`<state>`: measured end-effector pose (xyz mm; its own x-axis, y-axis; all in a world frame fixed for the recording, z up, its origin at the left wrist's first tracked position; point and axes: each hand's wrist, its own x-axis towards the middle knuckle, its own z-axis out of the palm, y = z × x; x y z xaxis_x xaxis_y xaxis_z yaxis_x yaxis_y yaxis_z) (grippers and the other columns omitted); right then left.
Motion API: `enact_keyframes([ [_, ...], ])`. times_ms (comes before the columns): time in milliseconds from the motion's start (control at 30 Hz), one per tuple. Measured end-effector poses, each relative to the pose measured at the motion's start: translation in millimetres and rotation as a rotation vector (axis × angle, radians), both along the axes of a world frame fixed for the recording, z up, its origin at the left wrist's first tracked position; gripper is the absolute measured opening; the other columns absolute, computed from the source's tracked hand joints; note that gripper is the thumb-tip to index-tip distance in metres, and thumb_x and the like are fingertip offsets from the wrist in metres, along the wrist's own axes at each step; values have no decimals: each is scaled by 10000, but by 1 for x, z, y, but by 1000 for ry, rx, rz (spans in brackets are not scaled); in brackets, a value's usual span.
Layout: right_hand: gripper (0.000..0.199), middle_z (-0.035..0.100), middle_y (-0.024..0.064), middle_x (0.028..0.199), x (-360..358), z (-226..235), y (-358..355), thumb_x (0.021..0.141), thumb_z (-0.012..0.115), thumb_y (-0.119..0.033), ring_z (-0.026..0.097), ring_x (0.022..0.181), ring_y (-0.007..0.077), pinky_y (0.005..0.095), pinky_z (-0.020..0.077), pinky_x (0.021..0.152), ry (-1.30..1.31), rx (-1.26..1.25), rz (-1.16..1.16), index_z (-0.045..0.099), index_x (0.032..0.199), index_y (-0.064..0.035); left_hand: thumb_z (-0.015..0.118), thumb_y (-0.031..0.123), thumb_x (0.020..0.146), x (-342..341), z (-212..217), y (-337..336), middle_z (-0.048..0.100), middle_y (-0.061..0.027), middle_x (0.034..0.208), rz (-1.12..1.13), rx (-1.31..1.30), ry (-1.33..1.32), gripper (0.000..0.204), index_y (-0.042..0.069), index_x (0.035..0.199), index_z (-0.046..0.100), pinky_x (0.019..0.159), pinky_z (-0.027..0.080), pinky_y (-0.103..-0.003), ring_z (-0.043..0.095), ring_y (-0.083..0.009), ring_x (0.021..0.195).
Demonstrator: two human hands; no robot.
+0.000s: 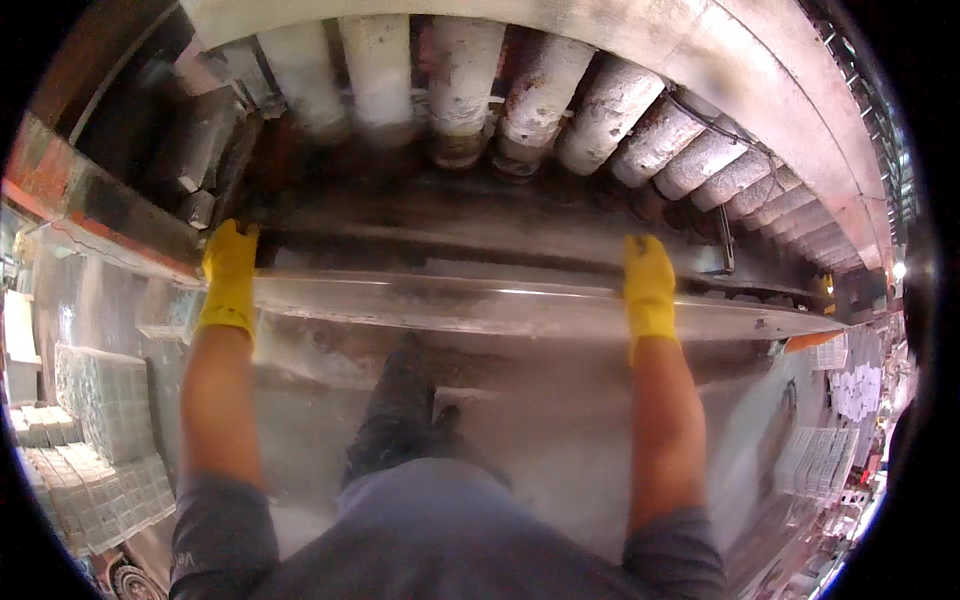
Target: The person uses a hose to spray water into a blue bin containing white cubes and then rinses a large metal trough. They repeatedly wipe the interior of the trough with gloved hands and rinse the bin again before placing it on the floor.
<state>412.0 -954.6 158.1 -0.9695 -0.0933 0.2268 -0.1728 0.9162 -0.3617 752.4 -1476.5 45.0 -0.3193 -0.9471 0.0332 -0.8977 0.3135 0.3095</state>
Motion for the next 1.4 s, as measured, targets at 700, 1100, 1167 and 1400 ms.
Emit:
enact_keyframes([
  [700, 524, 716, 171, 1197, -10, -12, -1, 959, 615, -512, 668, 1130, 365, 447, 507, 986, 101, -63, -13, 683, 1245, -78, 581, 541, 942, -22, -35, -26, 682, -199, 1278, -80, -73, 26, 542, 108, 1242, 705, 1013, 487, -538, 628, -420, 1196],
  [1100, 521, 746, 142, 1130, -31, -18, 3, 941, 622, -534, 699, 1056, 356, 458, 539, 927, 64, -101, -58, 711, 1222, -104, 653, 497, 931, -39, -58, -7, 728, -166, 1178, -292, -130, 283, 485, 96, 1195, 724, 956, 518, -460, 667, -386, 1118],
  [1167, 524, 750, 140, 1119, -38, -21, 22, 943, 620, -534, 702, 1050, 353, 454, 540, 928, 108, -76, -71, 710, 1232, -106, 678, 454, 931, -74, -35, 50, 739, -169, 1145, -381, -113, 308, 451, 71, 1162, 738, 926, 528, -439, 689, -362, 1074],
  [1400, 528, 755, 147, 1104, -58, -24, 35, 948, 619, -536, 709, 1034, 357, 450, 544, 926, 77, -90, -40, 705, 1249, -110, 735, 425, 905, -129, 4, 170, 759, -162, 1080, -693, -22, 436, 420, 74, 1136, 756, 900, 544, -392, 720, -332, 1002],
])
